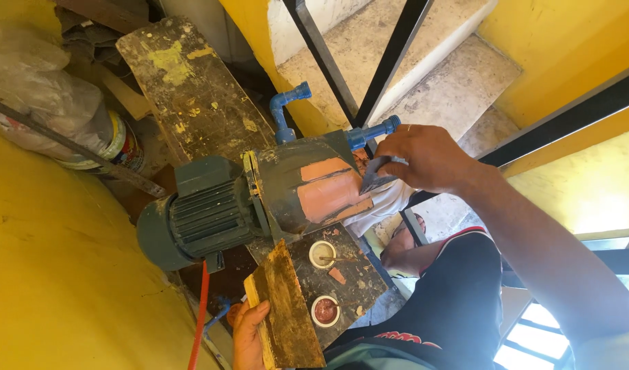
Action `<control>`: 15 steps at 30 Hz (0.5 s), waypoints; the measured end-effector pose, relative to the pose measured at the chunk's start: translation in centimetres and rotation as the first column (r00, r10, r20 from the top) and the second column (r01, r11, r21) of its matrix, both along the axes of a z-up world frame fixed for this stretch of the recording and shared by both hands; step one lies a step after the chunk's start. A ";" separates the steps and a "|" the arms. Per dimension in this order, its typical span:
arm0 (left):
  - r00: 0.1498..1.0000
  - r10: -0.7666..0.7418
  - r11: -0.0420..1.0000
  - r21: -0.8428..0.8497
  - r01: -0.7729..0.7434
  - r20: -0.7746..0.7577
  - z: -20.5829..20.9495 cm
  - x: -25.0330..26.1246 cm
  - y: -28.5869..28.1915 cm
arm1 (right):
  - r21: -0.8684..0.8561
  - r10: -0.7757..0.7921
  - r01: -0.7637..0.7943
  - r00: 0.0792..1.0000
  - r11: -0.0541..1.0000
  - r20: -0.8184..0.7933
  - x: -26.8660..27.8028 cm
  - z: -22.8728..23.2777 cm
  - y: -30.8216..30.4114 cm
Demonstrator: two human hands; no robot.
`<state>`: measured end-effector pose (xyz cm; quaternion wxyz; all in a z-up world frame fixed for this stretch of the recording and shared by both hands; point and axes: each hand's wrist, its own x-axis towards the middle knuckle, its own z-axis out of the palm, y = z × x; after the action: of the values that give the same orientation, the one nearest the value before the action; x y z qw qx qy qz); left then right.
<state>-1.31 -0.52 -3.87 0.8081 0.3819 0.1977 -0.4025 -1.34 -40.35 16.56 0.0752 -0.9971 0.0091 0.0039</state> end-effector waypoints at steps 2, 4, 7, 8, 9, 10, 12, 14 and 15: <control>1.000 0.001 0.999 0.032 -0.002 0.003 -1.1 0.0 0.3 | 0.024 -0.002 0.002 1.000 1.000 -0.005 0.5 -0.1 -0.6; 1.000 0.001 0.998 0.063 -0.001 0.006 -1.7 0.0 0.4 | 0.048 -0.006 0.006 1.000 0.999 -0.010 1.1 -0.2 -1.2; 1.000 0.011 0.996 0.088 -0.011 0.007 -2.1 -0.1 0.5 | 0.098 -0.047 0.050 0.998 0.994 -0.031 2.2 -0.1 -1.8; 1.000 0.021 0.997 0.075 -0.022 0.005 -2.4 -0.2 0.5 | 0.151 -0.065 0.074 0.996 0.986 -0.061 2.5 0.1 -1.9; 1.000 0.031 0.998 0.061 -0.031 0.003 -2.7 -0.3 0.5 | 0.202 -0.082 0.100 0.992 0.974 -0.093 2.8 0.2 -2.0; 0.999 0.032 0.998 0.062 -0.033 0.004 -2.7 -0.3 0.5 | 0.203 -0.081 0.098 0.992 0.974 -0.092 3.0 0.3 -2.0; 1.000 0.027 0.996 0.084 -0.027 -0.007 -2.7 -0.3 0.4 | 0.288 -0.194 0.234 0.968 0.929 -0.161 3.5 0.5 -2.1; 1.000 0.019 0.996 0.090 -0.018 -0.014 -2.9 -0.3 0.6 | 0.324 -0.235 0.289 0.952 0.901 -0.196 3.9 0.3 -2.6; 1.000 0.011 0.996 0.094 -0.009 -0.021 -3.0 -0.2 0.6 | 0.354 -0.275 0.344 0.933 0.870 -0.232 4.1 0.2 -2.8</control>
<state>-1.46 0.06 -6.83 0.7892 0.4140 0.2269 -0.3927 2.74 -43.19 16.74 0.2701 -0.9434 0.1749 0.0807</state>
